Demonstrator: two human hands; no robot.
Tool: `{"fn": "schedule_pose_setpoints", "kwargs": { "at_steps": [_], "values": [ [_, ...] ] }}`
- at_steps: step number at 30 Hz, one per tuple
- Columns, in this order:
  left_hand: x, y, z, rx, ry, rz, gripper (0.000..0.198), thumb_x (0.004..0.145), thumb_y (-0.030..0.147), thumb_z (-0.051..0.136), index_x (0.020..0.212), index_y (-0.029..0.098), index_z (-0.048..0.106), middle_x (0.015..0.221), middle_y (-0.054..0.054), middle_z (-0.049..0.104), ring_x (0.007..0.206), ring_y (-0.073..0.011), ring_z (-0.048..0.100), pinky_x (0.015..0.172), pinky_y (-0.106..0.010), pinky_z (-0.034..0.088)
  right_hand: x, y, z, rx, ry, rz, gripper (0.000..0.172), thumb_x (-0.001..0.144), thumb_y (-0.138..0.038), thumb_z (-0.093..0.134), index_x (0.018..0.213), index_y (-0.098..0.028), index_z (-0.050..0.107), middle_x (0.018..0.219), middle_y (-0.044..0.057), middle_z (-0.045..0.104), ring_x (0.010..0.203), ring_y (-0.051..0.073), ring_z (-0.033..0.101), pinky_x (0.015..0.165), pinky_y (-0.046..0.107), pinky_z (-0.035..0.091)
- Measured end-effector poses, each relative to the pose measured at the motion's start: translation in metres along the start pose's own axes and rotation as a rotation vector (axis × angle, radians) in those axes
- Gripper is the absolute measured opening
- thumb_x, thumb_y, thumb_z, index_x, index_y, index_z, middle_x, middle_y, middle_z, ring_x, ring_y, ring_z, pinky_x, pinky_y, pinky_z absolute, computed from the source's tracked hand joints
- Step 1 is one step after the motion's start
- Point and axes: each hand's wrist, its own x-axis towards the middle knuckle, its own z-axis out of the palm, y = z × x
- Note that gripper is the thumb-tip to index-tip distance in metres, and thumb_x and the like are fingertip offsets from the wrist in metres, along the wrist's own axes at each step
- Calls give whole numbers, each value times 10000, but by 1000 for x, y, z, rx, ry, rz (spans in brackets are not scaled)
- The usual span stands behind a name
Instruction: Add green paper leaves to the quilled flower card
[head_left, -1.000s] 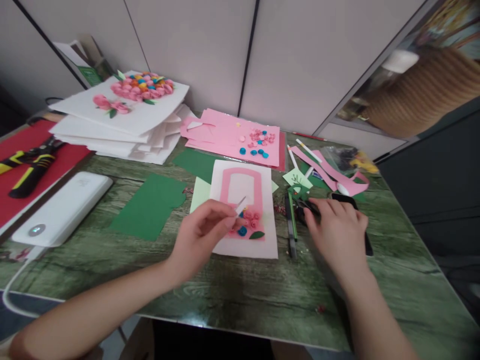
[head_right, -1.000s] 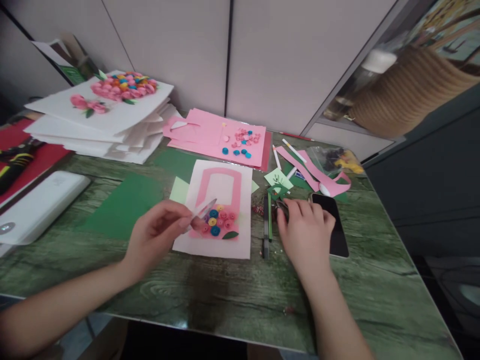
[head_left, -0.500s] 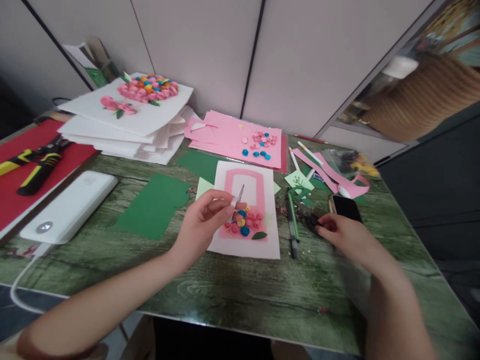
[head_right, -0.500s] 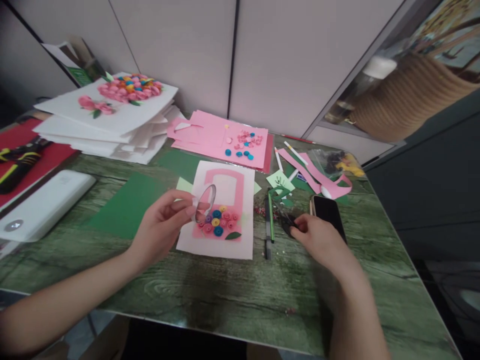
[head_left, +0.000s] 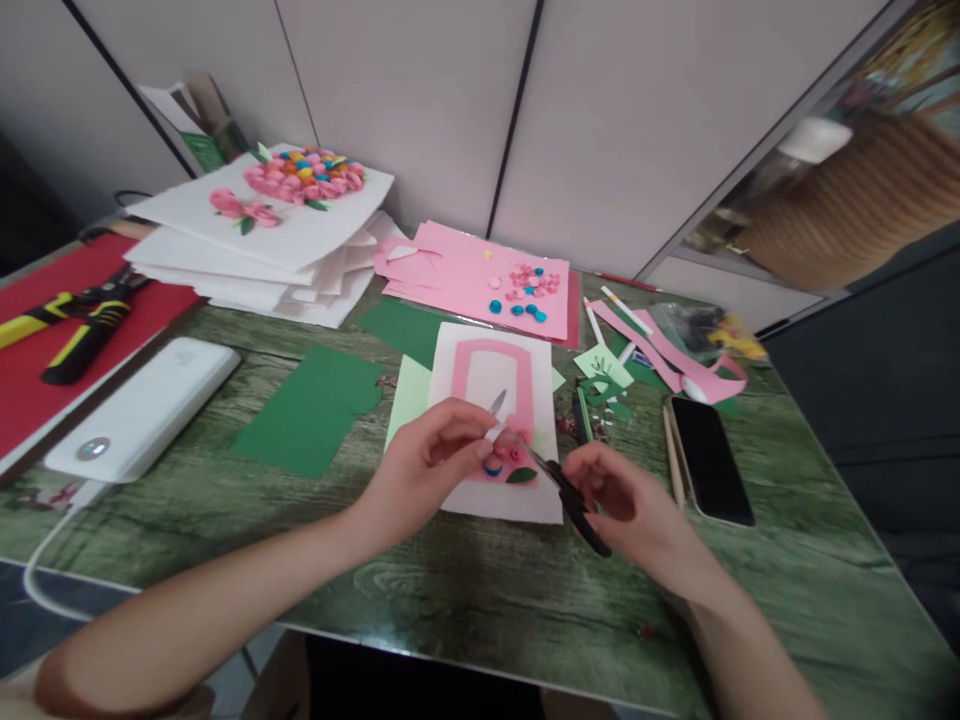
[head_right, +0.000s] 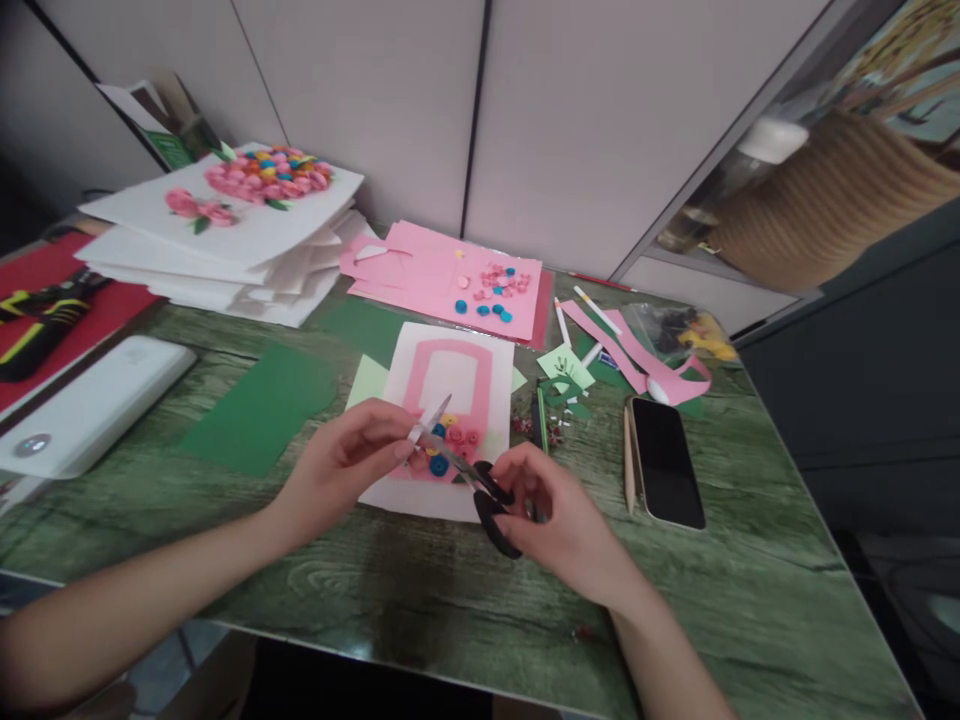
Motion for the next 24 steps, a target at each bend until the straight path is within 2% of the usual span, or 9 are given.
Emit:
{"fn": "schedule_pose_setpoints", "kwargs": {
  "at_steps": [3,6,10,14,16,24],
  "values": [
    [0,1,-1,-4,3,-18,85,810,149,611,886,153,572,839,-35,713,706,-102,652,707,-220,507,0,3,4,-19,49,0,316,695,-96,609,947,-239,482,781,-35,474,644,106,473,605,229,388],
    [1,0,-1,-26,-26,-46,99,821,144,597,914,148,565,846,-38,714,686,-90,638,699,-215,500,0,3,1,-104,72,37,293,706,-139,598,964,-224,491,784,-23,479,644,120,465,603,250,378],
    [1,-1,-1,-32,-80,-69,147,839,157,573,984,142,552,852,-45,707,661,-89,607,648,-215,491,0,2,-1,-110,14,103,247,719,-132,574,935,-214,486,810,-10,492,662,122,450,580,245,353],
    [0,-1,-1,74,-82,-90,200,849,179,561,1045,149,540,858,-47,693,654,-88,579,665,-226,479,-1,-3,-1,97,-121,164,144,786,-220,570,877,-208,459,766,-25,467,659,111,440,561,228,341],
    [-2,0,-2,142,-78,-86,248,854,182,552,1099,168,519,843,-34,684,664,-93,578,674,-229,476,-2,-8,-1,157,-159,192,163,790,-273,590,842,-203,452,742,-30,456,662,111,438,572,231,341],
    [-6,-5,-4,331,-111,-16,337,884,204,516,1216,249,479,887,-20,687,700,-109,592,726,-258,476,-1,-13,4,134,-134,246,214,758,-275,626,768,-207,422,694,-45,436,629,105,405,557,230,301]
  ]
}}
